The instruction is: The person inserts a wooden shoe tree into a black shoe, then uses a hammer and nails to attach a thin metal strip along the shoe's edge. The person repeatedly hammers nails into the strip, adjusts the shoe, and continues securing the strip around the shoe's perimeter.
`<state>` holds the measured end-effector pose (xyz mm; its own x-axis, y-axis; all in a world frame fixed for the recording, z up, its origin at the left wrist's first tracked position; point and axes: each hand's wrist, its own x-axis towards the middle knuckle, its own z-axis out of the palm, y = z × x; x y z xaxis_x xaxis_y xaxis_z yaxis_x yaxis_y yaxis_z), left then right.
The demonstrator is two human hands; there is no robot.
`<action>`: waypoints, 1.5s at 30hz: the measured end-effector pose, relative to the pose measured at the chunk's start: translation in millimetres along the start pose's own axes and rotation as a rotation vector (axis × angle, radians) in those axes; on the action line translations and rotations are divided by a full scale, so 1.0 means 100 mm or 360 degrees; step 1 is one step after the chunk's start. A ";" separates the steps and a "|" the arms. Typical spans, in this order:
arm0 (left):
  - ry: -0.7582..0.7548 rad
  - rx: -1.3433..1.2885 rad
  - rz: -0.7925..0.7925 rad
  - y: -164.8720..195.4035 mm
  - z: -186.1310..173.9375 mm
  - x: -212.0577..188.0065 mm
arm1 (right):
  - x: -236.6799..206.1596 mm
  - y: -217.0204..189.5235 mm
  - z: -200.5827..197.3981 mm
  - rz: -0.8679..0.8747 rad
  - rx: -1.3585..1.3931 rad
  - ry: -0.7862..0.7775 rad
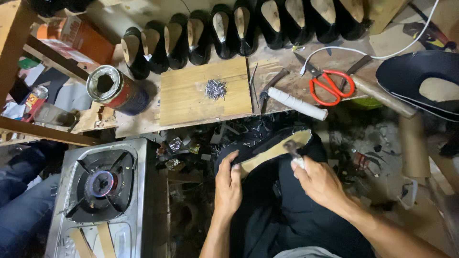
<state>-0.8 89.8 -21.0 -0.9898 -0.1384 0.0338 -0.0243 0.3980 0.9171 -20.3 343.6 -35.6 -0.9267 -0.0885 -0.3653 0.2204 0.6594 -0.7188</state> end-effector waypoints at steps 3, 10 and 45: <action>0.0129 -0.0011 0.0094 0.02 0.06 -0.08 | -0.24 -0.04 0.22 0.0219 0.0590 -0.0456; 0.0097 0.0162 0.0772 0.22 0.02 -0.31 | -0.50 -0.23 0.29 -0.0140 0.0892 -0.0656; 0.0208 -0.0124 0.0453 -0.32 0.09 -0.10 | -0.23 -0.28 0.31 -0.1164 -0.0036 0.0486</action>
<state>8.2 86.5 -54.7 -0.9288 -0.1485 0.3396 0.2670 0.3676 0.8908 3.8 303.9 -25.3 -0.8773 -0.2987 0.3757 -0.4798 0.5284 -0.7004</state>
